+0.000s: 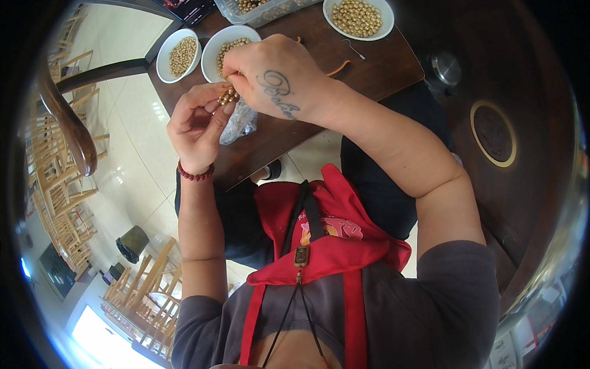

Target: The person strings gold-colored beads together using a thin wire to form a cluster. They pick beads from several small bowls and a larger container on a wooden table, occasionally moving a pair of pliers to manage the structure.

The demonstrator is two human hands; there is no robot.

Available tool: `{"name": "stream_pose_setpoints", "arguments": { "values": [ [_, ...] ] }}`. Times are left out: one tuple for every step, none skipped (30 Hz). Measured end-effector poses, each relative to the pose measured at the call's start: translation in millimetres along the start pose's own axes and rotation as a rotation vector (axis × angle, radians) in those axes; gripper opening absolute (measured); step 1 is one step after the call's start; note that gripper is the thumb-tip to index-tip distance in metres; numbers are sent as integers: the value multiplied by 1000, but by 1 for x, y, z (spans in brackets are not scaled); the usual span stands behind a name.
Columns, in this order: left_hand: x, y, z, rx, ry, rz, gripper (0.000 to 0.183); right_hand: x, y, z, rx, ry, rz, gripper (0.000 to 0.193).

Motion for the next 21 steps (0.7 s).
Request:
{"name": "stream_pose_setpoints", "arguments": {
  "values": [
    [0,0,1,-3,-11,15,26,0,0,-1,-2,-15,-7,7],
    [0,0,0,-8,-17,11,27,0,0,-1,-11,-20,-1,7],
    [0,0,-1,-13,-23,8,27,1,-1,0,-20,-25,4,7],
    [0,0,-2,-16,-29,5,27,2,-1,0,-30,-31,9,7],
    [1,1,-3,-31,-22,-12,27,3,-1,1,-24,-31,10,7],
    [2,2,-2,-45,-14,-28,27,4,-2,2,-19,-30,11,7],
    [3,3,-2,-59,-7,-44,27,4,-2,3,-13,-29,12,7],
    [3,4,-1,-67,17,-53,27,4,-2,4,-13,-33,13,7],
    [4,6,1,-74,40,-62,27,4,-2,5,-12,-38,13,7],
    [4,6,2,-81,64,-69,26,4,-2,5,-12,-41,12,7],
    [4,5,2,-79,57,-70,26,5,-2,5,-15,-33,13,7],
    [4,5,1,-77,50,-71,25,5,-2,4,-17,-25,14,7],
    [4,5,1,-75,43,-73,24,5,-2,4,-21,-17,15,7],
    [2,4,1,-77,2,-47,23,4,-2,4,-7,2,19,7],
    [0,4,0,-78,-38,-21,23,2,-2,4,6,22,23,7],
    [-2,4,0,-78,-78,4,22,1,-1,4,19,40,28,7],
    [-4,4,0,-78,-97,29,22,0,-1,3,16,46,43,8],
    [-5,3,0,-78,-117,53,22,-1,-1,3,13,52,57,8],
    [-6,3,-1,-78,-135,79,21,-2,-1,1,9,59,71,9],
    [-7,2,-2,-83,-178,111,21,-3,-1,-2,12,68,63,9],
    [-7,1,-4,-89,-221,143,22,-6,-1,-6,16,78,55,9]
  ]
}}
Point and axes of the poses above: each hand's wrist, its own y-axis towards the middle knuckle, its own x-axis out of the palm, z = x × y, the point moved 6 cm from there along y, towards the middle knuckle, and after that the axes turned 1 degree about -y, right-handed, at the moved point
